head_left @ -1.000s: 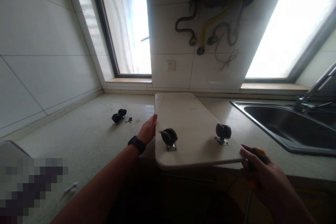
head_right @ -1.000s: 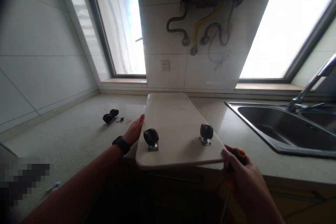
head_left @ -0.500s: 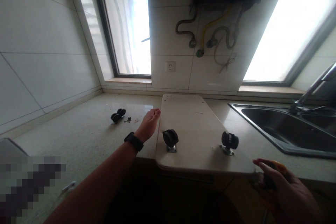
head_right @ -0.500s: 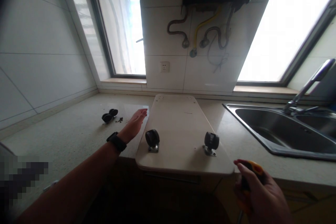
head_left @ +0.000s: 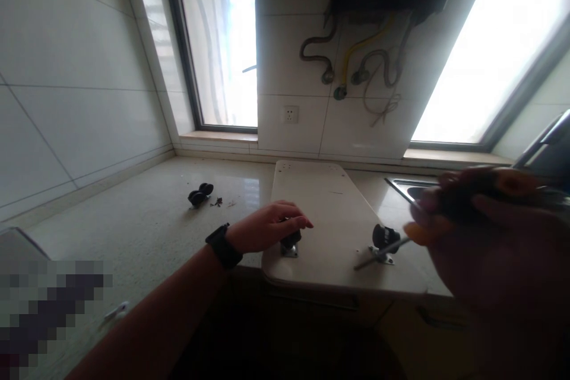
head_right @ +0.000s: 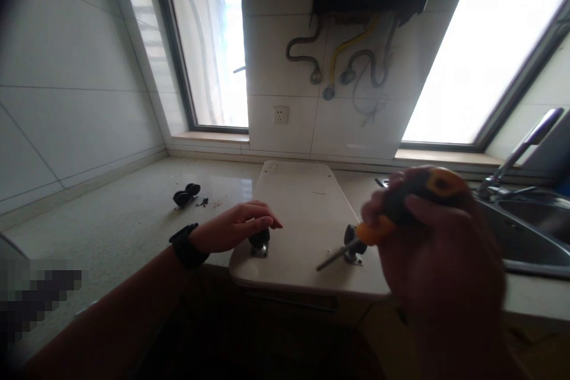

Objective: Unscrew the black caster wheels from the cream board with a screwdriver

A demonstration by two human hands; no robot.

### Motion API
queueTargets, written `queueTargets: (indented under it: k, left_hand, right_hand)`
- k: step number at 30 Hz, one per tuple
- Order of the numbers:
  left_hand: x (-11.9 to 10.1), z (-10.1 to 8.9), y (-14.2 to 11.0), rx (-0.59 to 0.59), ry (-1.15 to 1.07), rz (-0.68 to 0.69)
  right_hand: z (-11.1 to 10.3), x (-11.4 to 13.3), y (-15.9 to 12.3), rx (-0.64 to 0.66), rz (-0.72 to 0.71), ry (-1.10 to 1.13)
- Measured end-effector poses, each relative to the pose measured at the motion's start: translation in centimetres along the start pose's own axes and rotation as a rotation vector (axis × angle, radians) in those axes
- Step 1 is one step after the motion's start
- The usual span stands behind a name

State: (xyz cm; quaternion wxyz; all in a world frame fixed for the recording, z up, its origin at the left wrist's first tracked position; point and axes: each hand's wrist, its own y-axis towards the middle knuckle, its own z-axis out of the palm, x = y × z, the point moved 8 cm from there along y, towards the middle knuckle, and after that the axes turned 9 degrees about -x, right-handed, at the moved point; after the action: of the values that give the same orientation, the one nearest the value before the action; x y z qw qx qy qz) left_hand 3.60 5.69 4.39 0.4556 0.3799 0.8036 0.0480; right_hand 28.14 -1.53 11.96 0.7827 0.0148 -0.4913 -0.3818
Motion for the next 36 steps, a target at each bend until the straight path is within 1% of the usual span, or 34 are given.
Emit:
queueTargets:
  k: [1,2,4,6,8,10,13,18,23,29,32,36]
  left_hand:
    - [0.1,-0.1,0.0,-0.013,0.007,-0.002]
    - [0.2,-0.2,0.0,-0.019,0.013,-0.009]
    - [0.2,-0.2,0.0,-0.024,0.038,-0.018]
    - [0.2,-0.2,0.1,-0.033,0.067,-0.025]
    - [0.3,-0.3,0.1,-0.036,0.083,-0.038]
    - [0.3,-0.3,0.1,-0.037,0.095,-0.042]
    - [0.3,-0.2,0.0,-0.032,0.092,-0.027]
    - [-0.1,0.0,-0.1,-0.026,0.093,0.008]
    - [0.3,-0.2,0.0,-0.040,0.068,0.004]
    - [1.3,-1.5,0.2,-0.121,0.123,0.030]
    - [2.3,-2.6,0.5,-0.181,0.184,0.025]
    - [4.2,-4.1,1.3,-0.242,0.207,-0.010]
  right_hand:
    - [2.2,-0.6,-0.3,0.062,0.036,0.058]
    - [4.0,-1.1,-0.5,0.104,0.029,0.082]
    - [7.1,-2.5,-0.6,0.205,0.013,0.102]
    - [9.2,-4.1,-0.7,0.310,-0.008,0.113]
    - [10.7,-5.9,-0.9,0.398,0.016,0.112]
    - [11.6,-7.4,-1.2,0.447,0.060,0.109]
    - [12.3,-8.7,-1.7,0.460,0.100,0.119]
    - [13.2,-9.5,-2.0,0.431,0.101,0.124]
    - [14.6,-9.9,-2.2,0.433,0.057,0.084]
    - [16.2,-10.4,-2.6,0.460,-0.003,0.040]
    - [17.2,-11.1,-2.3,0.491,-0.046,0.025]
    - [18.7,-12.8,-1.4,0.541,-0.066,0.000]
